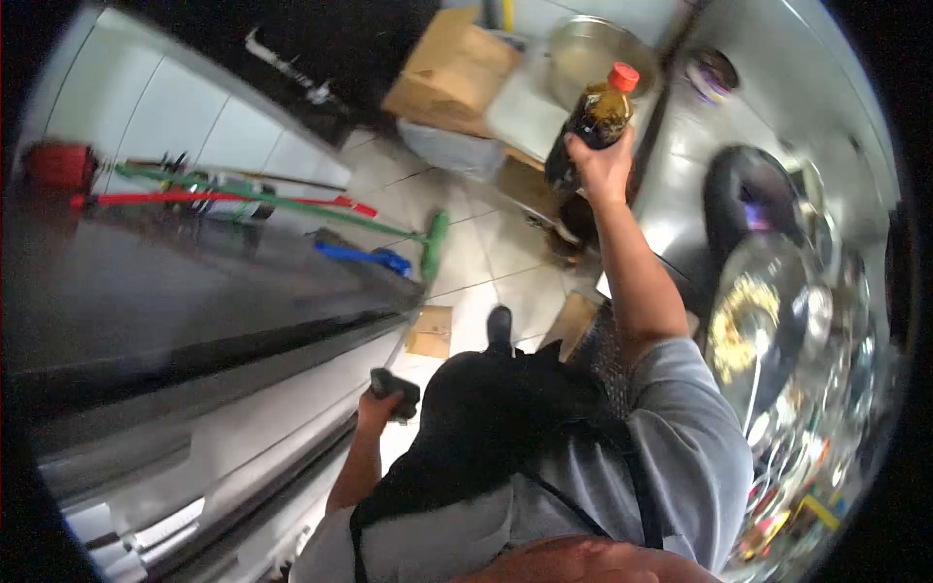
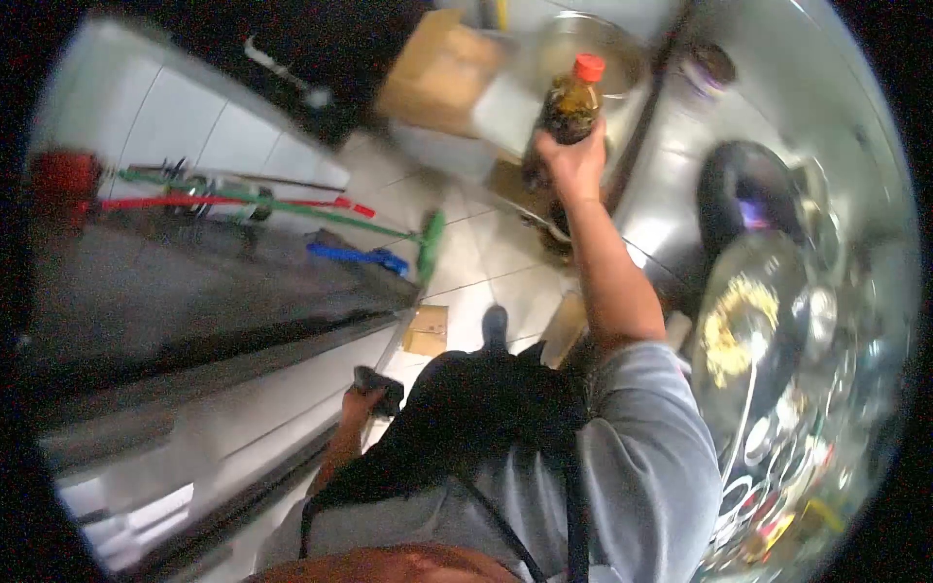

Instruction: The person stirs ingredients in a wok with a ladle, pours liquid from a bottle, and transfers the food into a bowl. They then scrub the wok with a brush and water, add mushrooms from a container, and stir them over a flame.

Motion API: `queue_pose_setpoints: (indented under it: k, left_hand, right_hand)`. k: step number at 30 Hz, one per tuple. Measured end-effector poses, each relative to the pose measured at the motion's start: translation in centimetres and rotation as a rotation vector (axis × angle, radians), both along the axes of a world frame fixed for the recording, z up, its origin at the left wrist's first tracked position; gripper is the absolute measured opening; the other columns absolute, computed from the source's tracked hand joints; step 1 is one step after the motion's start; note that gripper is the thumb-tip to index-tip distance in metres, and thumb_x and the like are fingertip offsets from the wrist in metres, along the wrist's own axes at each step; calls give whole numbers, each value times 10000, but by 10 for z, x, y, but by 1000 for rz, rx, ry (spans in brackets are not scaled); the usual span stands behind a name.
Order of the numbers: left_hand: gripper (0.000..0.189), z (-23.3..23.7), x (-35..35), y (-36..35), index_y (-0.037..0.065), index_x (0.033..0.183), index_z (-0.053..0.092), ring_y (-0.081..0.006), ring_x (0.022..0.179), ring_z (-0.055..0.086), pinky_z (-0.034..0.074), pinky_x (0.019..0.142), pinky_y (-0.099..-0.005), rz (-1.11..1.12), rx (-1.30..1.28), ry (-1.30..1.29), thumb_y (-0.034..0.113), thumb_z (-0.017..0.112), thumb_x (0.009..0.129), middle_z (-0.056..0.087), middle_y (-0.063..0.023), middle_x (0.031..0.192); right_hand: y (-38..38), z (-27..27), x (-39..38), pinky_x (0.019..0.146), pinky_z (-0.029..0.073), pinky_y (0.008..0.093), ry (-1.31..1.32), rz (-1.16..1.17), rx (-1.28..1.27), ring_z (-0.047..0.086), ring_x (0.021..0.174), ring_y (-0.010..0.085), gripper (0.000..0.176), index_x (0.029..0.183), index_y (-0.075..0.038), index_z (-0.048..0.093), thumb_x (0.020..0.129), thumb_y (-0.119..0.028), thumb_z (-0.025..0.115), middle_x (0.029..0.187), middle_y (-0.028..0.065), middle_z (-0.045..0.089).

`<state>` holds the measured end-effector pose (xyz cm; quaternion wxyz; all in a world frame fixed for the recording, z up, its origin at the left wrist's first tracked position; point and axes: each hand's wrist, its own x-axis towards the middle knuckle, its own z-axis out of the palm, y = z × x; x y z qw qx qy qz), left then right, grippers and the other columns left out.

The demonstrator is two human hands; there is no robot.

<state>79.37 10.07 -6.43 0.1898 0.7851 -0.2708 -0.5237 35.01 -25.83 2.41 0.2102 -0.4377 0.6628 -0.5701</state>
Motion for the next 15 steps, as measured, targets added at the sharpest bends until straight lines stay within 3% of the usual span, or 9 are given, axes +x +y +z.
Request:
queue_pose_setpoints:
  k: [1, 2, 6, 8, 10, 11, 13, 15]
  left_hand:
    - [298, 29, -7, 14, -57, 1063, 648, -244, 803, 719, 602, 684, -360, 199, -65, 149, 67, 753, 813, 722, -148, 974]
    - [275, 27, 6, 40, -26, 1075, 626, -244, 832, 705, 597, 711, -380, 298, -58, 235, -2, 711, 814, 711, -130, 981]
    - [373, 23, 13, 120, 49, 1111, 584, -207, 891, 648, 558, 802, -378, 591, -38, 19, -61, 698, 774, 665, -84, 977]
    - [370, 27, 8, 121, 47, 1118, 602, -192, 904, 647, 549, 817, -366, 641, -90, 67, -32, 714, 775, 674, -79, 987]
    - [386, 57, -15, 76, 35, 1131, 617, -179, 920, 651, 552, 819, -359, 279, 65, -188, 9, 749, 770, 684, -79, 1009]
    - [413, 28, -7, 83, 15, 1151, 623, -175, 918, 659, 553, 817, -345, 413, -28, 22, 59, 781, 771, 692, -86, 1032]
    - [426, 32, -27, 25, -12, 1153, 628, -185, 876, 673, 560, 796, -340, 203, -69, 63, 96, 796, 776, 707, -88, 1000]
    - [424, 34, -54, -40, -19, 1154, 637, -190, 863, 678, 563, 790, -345, -56, -62, 35, 118, 798, 786, 713, -96, 978]
  right_hand:
    - [-33, -21, 10, 984, 466, 373, 22, -22, 32, 626, 1064, 277, 770, 1313, 19, 429, 685, -158, 839, 1163, 178, 644]
    - [-61, -43, 18, 984, 468, 376, 42, -47, 67, 633, 1062, 288, 755, 1297, 26, 438, 683, -155, 838, 1163, 187, 647]
    - [-129, -77, 43, 985, 474, 391, 146, -89, 64, 643, 1093, 328, 725, 1277, 35, 464, 690, -167, 838, 1173, 220, 648]
    - [-147, -100, 41, 990, 472, 397, 87, -52, 44, 637, 1113, 327, 760, 1286, 29, 466, 683, -201, 867, 1201, 219, 642]
    - [-161, -134, 25, 996, 469, 409, 213, -60, 100, 631, 1122, 340, 781, 1279, 16, 478, 667, -228, 898, 1222, 211, 637]
    - [-167, -154, 16, 1004, 464, 426, 165, 29, 40, 616, 1151, 354, 798, 1293, 4, 472, 674, -257, 904, 1223, 208, 638]
    - [-137, -111, 20, 952, 496, 427, 250, 47, 10, 639, 1102, 340, 662, 1269, 11, 476, 777, -239, 842, 1174, 214, 651]
    - [-89, -68, 10, 858, 536, 479, 342, 176, 404, 656, 1013, 416, 711, 1364, 34, 433, 824, -270, 781, 1191, 285, 627]
